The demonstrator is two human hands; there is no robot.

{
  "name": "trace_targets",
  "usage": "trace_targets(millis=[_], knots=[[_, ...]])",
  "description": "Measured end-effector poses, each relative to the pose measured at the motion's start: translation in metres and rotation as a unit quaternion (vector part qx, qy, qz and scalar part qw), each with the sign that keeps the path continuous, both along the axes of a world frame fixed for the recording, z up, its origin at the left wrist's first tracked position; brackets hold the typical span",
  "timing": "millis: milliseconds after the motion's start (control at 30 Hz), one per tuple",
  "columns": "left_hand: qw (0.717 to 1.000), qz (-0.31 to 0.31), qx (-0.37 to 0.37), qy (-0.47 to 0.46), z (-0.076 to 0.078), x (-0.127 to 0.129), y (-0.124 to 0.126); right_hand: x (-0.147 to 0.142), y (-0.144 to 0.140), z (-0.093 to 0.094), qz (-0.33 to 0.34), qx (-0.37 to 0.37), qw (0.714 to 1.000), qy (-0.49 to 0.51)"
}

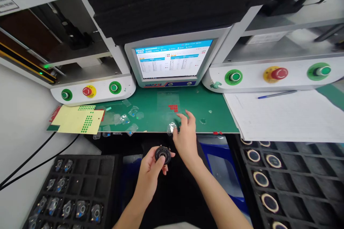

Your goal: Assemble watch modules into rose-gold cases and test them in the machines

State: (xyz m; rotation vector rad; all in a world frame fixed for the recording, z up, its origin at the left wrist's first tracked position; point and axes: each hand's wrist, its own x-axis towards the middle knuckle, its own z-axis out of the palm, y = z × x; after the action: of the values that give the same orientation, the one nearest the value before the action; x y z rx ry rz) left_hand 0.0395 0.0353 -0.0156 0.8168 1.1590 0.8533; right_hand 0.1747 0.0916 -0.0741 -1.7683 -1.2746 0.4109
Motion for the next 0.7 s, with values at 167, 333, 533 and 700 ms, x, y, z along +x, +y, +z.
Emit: trace_targets(millis=[167, 333, 533, 700], knots=[[1.000, 0.002, 0.008, 0.003, -0.002, 0.000, 0.001, -0.005, 0.010, 0.001, 0.020, -0.010, 1.000, -0.002], [0.999, 0.032, -0.002, -0.012, -0.011, -0.001, 0.001, 0.004, 0.008, 0.005, 0.044, 0.007, 0.999, 0.022], [0.999, 0.031, 0.006, 0.002, -0.008, 0.002, 0.003, 0.018, -0.001, 0.010, 0.009, 0.014, 0.999, 0.035], [1.000, -0.005, 0.002, 0.006, -0.002, 0.006, 0.006, 0.004, 0.001, 0.007, 0.017, -0.023, 0.999, 0.026]])
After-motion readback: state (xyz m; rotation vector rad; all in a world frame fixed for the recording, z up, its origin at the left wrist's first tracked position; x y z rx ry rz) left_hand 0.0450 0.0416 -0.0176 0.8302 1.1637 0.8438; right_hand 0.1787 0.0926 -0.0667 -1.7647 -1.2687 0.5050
